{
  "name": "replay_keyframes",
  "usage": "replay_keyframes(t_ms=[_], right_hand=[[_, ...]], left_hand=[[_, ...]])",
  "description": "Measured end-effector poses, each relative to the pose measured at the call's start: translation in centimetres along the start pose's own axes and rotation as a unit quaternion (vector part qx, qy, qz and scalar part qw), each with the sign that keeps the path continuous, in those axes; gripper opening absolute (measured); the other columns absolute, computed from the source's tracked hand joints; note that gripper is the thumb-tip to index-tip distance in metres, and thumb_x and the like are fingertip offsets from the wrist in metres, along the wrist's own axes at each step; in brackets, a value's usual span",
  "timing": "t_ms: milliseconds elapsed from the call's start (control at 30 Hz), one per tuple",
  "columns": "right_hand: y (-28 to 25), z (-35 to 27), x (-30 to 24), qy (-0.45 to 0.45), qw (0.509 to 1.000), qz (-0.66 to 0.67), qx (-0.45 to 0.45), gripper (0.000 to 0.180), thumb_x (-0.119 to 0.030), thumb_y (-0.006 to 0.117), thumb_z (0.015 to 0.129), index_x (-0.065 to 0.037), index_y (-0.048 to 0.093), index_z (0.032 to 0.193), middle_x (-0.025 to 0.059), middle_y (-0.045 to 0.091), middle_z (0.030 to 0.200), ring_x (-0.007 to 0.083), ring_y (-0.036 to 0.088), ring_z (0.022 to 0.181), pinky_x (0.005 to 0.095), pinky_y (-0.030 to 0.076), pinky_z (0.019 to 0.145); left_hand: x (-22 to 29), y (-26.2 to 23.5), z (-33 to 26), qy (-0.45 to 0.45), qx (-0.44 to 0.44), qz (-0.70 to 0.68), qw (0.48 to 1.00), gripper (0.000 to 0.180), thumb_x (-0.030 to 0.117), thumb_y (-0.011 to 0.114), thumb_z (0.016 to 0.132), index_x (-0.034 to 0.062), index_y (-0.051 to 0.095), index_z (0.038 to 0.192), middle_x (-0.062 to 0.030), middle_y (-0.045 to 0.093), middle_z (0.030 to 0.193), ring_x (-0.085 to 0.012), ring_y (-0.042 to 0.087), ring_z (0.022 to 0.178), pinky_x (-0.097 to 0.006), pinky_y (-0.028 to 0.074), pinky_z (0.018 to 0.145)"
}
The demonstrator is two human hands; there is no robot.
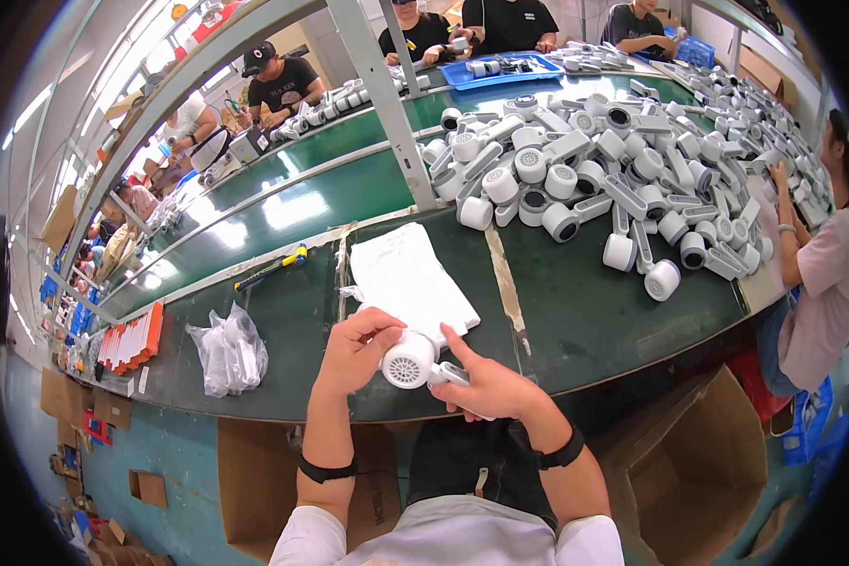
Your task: Packaging plastic components into clear plastic bags and placing them into a shipping box on an assembly line.
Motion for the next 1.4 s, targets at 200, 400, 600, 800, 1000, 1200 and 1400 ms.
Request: replay_keyframes(t_ms=[200, 400, 600, 800, 1000, 1200, 1400], right_hand=[[0.5, 1.5, 1.5, -0.013, 0.99, 0.101, 0.101, 0.071, -0.017, 0.062, 0.091, -0.01, 0.021, 0.149, 0.0065, 0.061, 0.081, 0.0125, 0.057, 0.057, 0.0273, 0.049, 0.051], [1.3, 2.0, 1.4, -0.054, 0.969, 0.164, 0.175, 0.074, -0.017, 0.06, 0.091, -0.006, 0.012, 0.147, 0.0117, 0.059, 0.092, 0.0133, 0.058, 0.056, 0.0277, 0.049, 0.048], [0.0, 3.8, 2.8, -0.289, 0.885, 0.202, 0.303, 0.073, -0.009, 0.061, 0.092, -0.005, 0.011, 0.144, 0.0132, 0.059, 0.108, 0.0163, 0.062, 0.087, 0.0291, 0.053, 0.073], [0.3, 2.7, 1.0, -0.301, 0.889, 0.12, 0.324, 0.049, -0.016, 0.056, 0.099, -0.005, 0.03, 0.139, 0.0072, 0.057, 0.115, 0.0128, 0.057, 0.096, 0.025, 0.049, 0.08], [3.4, 3.9, 1.0, -0.258, 0.863, 0.395, 0.18, 0.051, -0.02, 0.058, 0.097, -0.002, 0.034, 0.139, 0.0088, 0.062, 0.11, 0.0153, 0.061, 0.095, 0.0291, 0.05, 0.082], [3.4, 1.6, -3.1, -0.387, 0.75, -0.242, 0.479, 0.03, -0.007, 0.061, 0.089, 0.0, 0.059, 0.118, 0.0117, 0.067, 0.095, 0.0282, 0.064, 0.085, 0.0353, 0.05, 0.071], [1.7, 1.2, -1.9, -0.357, 0.782, -0.178, 0.479, 0.014, -0.005, 0.065, 0.085, 0.0, 0.067, 0.098, 0.0145, 0.066, 0.082, 0.0324, 0.063, 0.071, 0.0383, 0.049, 0.063]], left_hand=[[1.0, 0.7, -0.8, 0.061, 0.011, 0.093, 0.994, 0.009, 0.003, 0.068, 0.085, -0.0003, 0.069, 0.093, -0.0076, 0.065, 0.087, -0.0174, 0.062, 0.079, -0.026, 0.048, 0.071], [2.2, 3.7, -2.6, 0.171, 0.039, 0.168, 0.97, 0.008, 0.003, 0.07, 0.083, 0.0002, 0.068, 0.091, -0.0102, 0.065, 0.086, -0.0248, 0.064, 0.071, -0.031, 0.051, 0.063], [1.1, 6.2, -4.5, 0.172, -0.028, 0.035, 0.984, 0.01, 0.002, 0.07, 0.084, 0.0018, 0.068, 0.093, -0.0102, 0.065, 0.086, -0.0236, 0.063, 0.072, -0.03, 0.05, 0.064], [-0.9, 4.7, -5.1, 0.047, -0.067, -0.126, 0.989, 0.027, 0.016, 0.073, 0.087, -0.002, 0.063, 0.104, -0.0069, 0.064, 0.093, -0.0168, 0.061, 0.088, -0.031, 0.049, 0.081], [-4.7, 6.4, -4.7, -0.165, 0.085, -0.48, 0.857, 0.047, 0.024, 0.052, 0.1, 0.0087, 0.034, 0.141, -0.0107, 0.042, 0.142, -0.0239, 0.049, 0.126, -0.042, 0.047, 0.1], [-4.0, 6.8, -5.3, -0.2, 0.061, -0.492, 0.845, 0.044, 0.029, 0.044, 0.104, 0.0153, 0.033, 0.145, -0.0051, 0.049, 0.138, -0.0197, 0.052, 0.122, -0.039, 0.047, 0.098], [-3.9, 3.9, -4.6, -0.177, 0.117, -0.506, 0.836, 0.034, 0.031, 0.044, 0.103, 0.0125, 0.043, 0.132, -0.0065, 0.06, 0.118, -0.0217, 0.063, 0.092, -0.037, 0.053, 0.059]])
Point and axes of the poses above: each hand's wrist, its own z-axis towards the middle knuckle, its own y-axis out of the palm, x = y × z, the point moved 4 cm from there along z, towards the middle knuckle
